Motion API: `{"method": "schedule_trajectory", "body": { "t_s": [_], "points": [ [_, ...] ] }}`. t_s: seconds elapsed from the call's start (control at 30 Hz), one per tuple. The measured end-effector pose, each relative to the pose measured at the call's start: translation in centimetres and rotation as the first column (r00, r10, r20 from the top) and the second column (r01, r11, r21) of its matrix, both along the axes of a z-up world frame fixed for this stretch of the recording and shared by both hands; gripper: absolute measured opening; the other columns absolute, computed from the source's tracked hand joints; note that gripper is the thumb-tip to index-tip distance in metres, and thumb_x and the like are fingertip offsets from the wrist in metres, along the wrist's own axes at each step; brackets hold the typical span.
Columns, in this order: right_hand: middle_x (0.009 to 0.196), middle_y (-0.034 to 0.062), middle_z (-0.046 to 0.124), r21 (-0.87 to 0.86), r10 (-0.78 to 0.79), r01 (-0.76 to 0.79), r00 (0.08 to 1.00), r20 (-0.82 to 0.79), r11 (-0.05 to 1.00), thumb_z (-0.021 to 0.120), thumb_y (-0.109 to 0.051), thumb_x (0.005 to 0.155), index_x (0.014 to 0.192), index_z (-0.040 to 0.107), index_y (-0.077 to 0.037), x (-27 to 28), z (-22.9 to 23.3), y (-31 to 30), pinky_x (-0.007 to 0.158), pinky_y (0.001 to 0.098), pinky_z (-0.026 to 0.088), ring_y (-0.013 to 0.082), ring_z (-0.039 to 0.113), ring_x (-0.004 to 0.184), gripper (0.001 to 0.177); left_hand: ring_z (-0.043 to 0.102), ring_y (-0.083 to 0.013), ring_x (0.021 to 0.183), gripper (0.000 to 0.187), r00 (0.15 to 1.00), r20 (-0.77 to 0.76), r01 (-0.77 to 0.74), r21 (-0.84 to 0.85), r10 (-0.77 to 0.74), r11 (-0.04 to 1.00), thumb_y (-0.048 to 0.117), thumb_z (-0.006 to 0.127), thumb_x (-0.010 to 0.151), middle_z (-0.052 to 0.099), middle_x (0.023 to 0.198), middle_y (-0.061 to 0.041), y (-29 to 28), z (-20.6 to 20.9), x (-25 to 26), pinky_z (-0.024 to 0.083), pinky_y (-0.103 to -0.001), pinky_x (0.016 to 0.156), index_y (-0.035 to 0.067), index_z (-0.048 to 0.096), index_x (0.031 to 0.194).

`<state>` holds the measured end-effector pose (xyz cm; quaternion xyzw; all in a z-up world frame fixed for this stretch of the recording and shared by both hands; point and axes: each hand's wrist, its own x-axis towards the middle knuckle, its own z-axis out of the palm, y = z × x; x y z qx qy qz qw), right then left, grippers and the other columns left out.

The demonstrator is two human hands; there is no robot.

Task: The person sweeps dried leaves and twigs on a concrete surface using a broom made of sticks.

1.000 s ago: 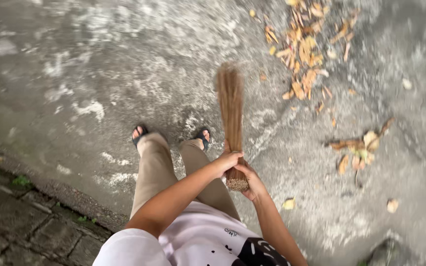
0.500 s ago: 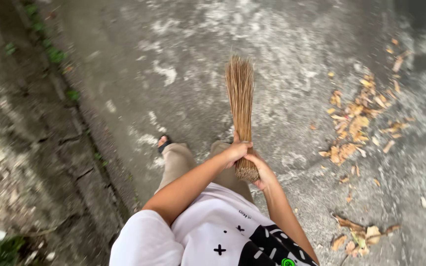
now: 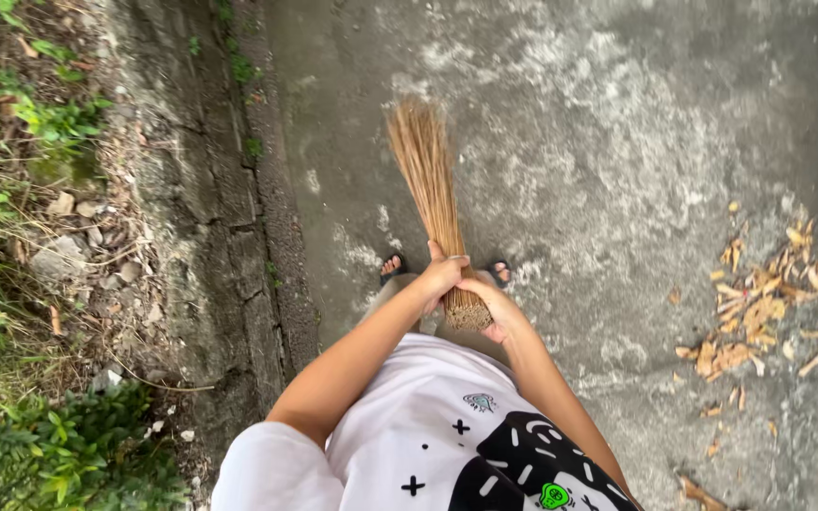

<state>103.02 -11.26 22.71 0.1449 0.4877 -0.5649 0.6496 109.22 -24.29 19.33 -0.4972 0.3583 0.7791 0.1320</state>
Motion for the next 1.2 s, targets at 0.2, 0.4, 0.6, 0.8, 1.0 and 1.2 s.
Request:
{"method": "schedule_trajectory", "body": {
  "t_s": [0.2, 0.4, 0.6, 0.8, 1.0, 1.2],
  "points": [
    [0.110, 0.0128, 0.071, 0.050, 0.099, -0.100, 0.995, 0.016, 0.994, 0.057, -0.021, 0.096, 0.145, 0.047, -0.011, -1.8, 0.8, -6.0, 0.065, 0.0392, 0.064, 0.0235, 0.075, 0.086, 0.050, 0.060, -0.0335, 0.124, 0.109, 0.994, -0.050, -0.093, 0.059, 0.096, 0.994, 0.024, 0.058, 0.096, 0.049, 0.148, -0.026, -4.9, -1.2, -0.7, 0.056, -0.045, 0.094, 0.017, -0.035, 0.153],
    [0.110, 0.0140, 0.072, 0.150, 0.153, -0.158, 0.987, 0.042, 0.976, 0.059, -0.025, 0.098, 0.139, 0.052, -0.006, -7.7, -2.7, -11.1, 0.069, 0.0406, 0.064, 0.0242, 0.075, 0.087, 0.046, 0.061, -0.0368, 0.119, 0.108, 0.988, -0.024, -0.150, 0.128, 0.154, 0.980, 0.023, 0.055, 0.093, 0.053, 0.142, -0.029, -11.2, -0.6, -5.9, 0.055, -0.047, 0.090, 0.020, -0.032, 0.155],
    [0.109, 0.0100, 0.074, 0.086, 0.113, -0.117, 0.992, 0.047, 0.989, 0.062, -0.022, 0.093, 0.140, 0.054, -0.014, -13.8, -2.7, -20.6, 0.072, 0.0378, 0.064, 0.0221, 0.075, 0.090, 0.049, 0.062, -0.0339, 0.118, 0.101, 0.968, -0.096, -0.235, 0.003, 0.234, 0.972, 0.021, 0.060, 0.093, 0.052, 0.140, -0.028, -19.1, -3.9, -12.2, 0.057, -0.041, 0.090, 0.014, -0.016, 0.159],
    [0.112, 0.0121, 0.071, 0.033, 0.206, -0.208, 0.977, 0.057, 0.978, 0.062, -0.019, 0.095, 0.146, 0.049, -0.013, -19.6, -0.2, -29.8, 0.070, 0.0380, 0.063, 0.0228, 0.074, 0.090, 0.053, 0.060, -0.0312, 0.124, 0.105, 0.957, -0.071, -0.284, -0.008, 0.282, 0.959, 0.023, 0.058, 0.095, 0.047, 0.146, -0.024, -27.2, -2.5, -16.6, 0.053, -0.038, 0.098, 0.011, -0.026, 0.157],
    [0.120, 0.0175, 0.070, 0.123, 0.221, -0.222, 0.975, 0.026, 0.967, 0.064, -0.019, 0.095, 0.150, 0.044, -0.010, -23.3, 0.4, -39.2, 0.075, 0.0427, 0.066, 0.0277, 0.075, 0.097, 0.059, 0.062, -0.0309, 0.122, 0.102, 0.958, -0.079, -0.276, -0.016, 0.274, 0.961, 0.023, 0.056, 0.094, 0.051, 0.144, -0.026, -36.8, 0.6, -20.7, 0.053, -0.038, 0.098, 0.010, -0.023, 0.158],
    [0.128, 0.0180, 0.063, 0.189, 0.296, -0.283, 0.954, -0.043, 0.940, 0.061, -0.023, 0.088, 0.156, 0.025, -0.030, -26.8, -3.2, -53.0, 0.065, 0.0464, 0.063, 0.0282, 0.073, 0.094, 0.078, 0.067, -0.0334, 0.112, 0.103, 0.958, -0.080, -0.280, -0.033, 0.277, 0.959, 0.016, 0.064, 0.090, 0.054, 0.136, -0.031, -50.2, -4.3, -24.2, 0.061, -0.041, 0.088, 0.005, -0.012, 0.158]
  ]
}}
